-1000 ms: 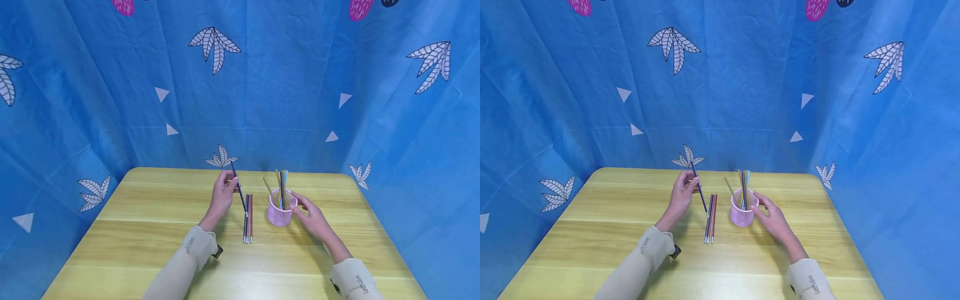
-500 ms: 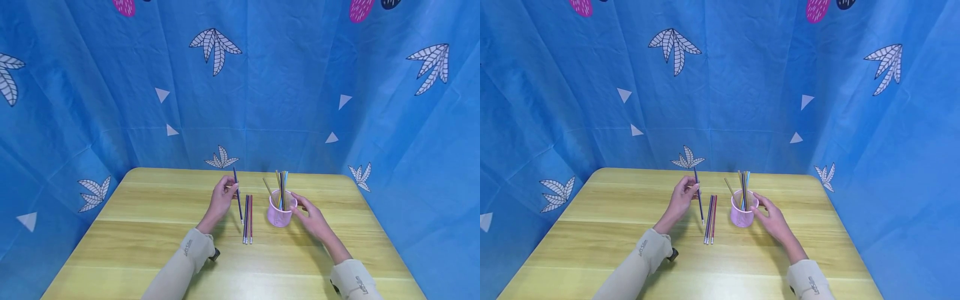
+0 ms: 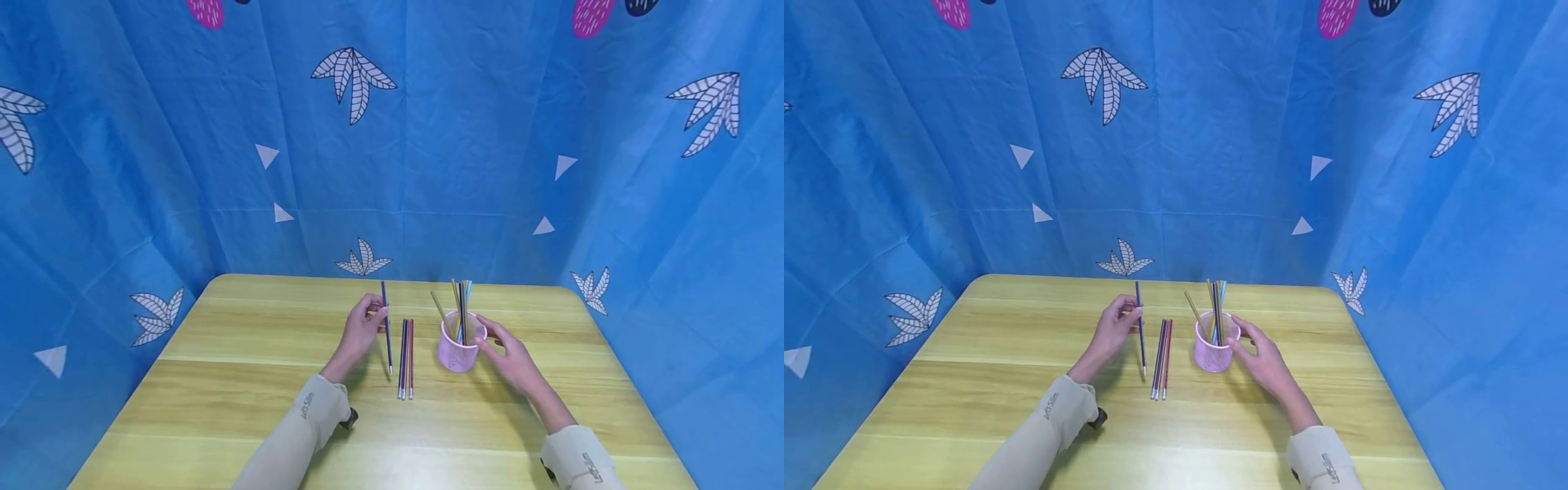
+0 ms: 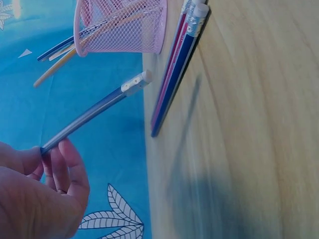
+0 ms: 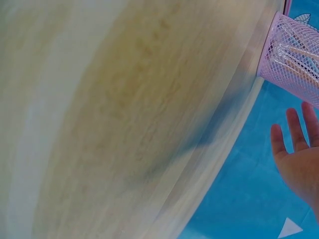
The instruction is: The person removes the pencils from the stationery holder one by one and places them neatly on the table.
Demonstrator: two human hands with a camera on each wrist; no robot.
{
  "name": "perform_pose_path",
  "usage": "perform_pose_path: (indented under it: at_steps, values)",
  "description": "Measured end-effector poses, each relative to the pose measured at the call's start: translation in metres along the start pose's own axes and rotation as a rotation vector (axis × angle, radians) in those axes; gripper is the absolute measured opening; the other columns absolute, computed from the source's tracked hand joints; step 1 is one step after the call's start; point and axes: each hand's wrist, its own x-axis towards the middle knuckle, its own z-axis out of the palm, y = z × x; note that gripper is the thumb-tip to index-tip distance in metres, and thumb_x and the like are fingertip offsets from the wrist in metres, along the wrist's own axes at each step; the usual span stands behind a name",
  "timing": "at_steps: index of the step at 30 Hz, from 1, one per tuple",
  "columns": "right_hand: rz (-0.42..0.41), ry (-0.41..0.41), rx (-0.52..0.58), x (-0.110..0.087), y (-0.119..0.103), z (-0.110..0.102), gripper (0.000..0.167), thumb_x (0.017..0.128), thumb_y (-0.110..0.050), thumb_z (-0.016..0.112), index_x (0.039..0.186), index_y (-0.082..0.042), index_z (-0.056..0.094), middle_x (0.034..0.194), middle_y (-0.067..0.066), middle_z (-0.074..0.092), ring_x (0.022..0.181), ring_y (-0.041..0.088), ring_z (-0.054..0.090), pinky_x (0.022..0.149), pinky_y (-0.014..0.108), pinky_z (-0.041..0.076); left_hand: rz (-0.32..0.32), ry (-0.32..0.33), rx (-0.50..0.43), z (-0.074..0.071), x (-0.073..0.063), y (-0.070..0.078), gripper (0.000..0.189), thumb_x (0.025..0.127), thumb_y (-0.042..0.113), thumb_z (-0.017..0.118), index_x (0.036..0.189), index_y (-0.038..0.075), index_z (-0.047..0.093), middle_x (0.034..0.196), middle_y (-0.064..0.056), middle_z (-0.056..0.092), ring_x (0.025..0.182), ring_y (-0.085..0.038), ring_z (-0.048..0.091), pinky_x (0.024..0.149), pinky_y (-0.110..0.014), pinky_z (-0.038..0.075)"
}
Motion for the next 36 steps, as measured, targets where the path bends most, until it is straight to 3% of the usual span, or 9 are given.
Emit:
perform_pose_path:
  at_steps: [13, 24, 36]
  values:
    - [0.009, 0.011, 0.019, -0.002, -0.002, -0.001, 0.054, 0.106, -0.028, 0.061, 0.154, -0.008, 0.047, 0.145, 0.024, 0.059, 0.132, 0.043, 0.056, 0.115, 0.062, 0.045, -0.078, -0.012, 0.031, -0.002, 0.000, -0.010, 0.015, 0.104, 0.006, 0.059, 0.118, 0.004, 0.062, 0.110, -0.014, 0.062, 0.085, -0.020, 0.063, 0.079, -0.034, 0.067]
    - [-0.003, 0.013, 0.019, -0.002, -0.001, 0.001, 0.054, 0.106, -0.027, 0.060, 0.154, -0.008, 0.046, 0.143, 0.023, 0.060, 0.131, 0.043, 0.057, 0.114, 0.062, 0.045, -0.112, -0.049, 0.070, -0.004, 0.001, -0.019, 0.015, 0.103, 0.006, 0.059, 0.117, 0.002, 0.062, 0.109, -0.013, 0.061, 0.084, -0.020, 0.064, 0.075, -0.030, 0.066]
    - [0.005, 0.007, -0.002, -0.003, -0.002, 0.001, 0.053, 0.106, -0.027, 0.060, 0.154, -0.008, 0.047, 0.143, 0.023, 0.060, 0.131, 0.042, 0.056, 0.113, 0.061, 0.046, -0.184, -0.044, 0.056, -0.001, 0.001, -0.020, 0.015, 0.102, 0.005, 0.061, 0.116, 0.001, 0.064, 0.104, -0.012, 0.062, 0.081, -0.019, 0.062, 0.071, -0.030, 0.066]
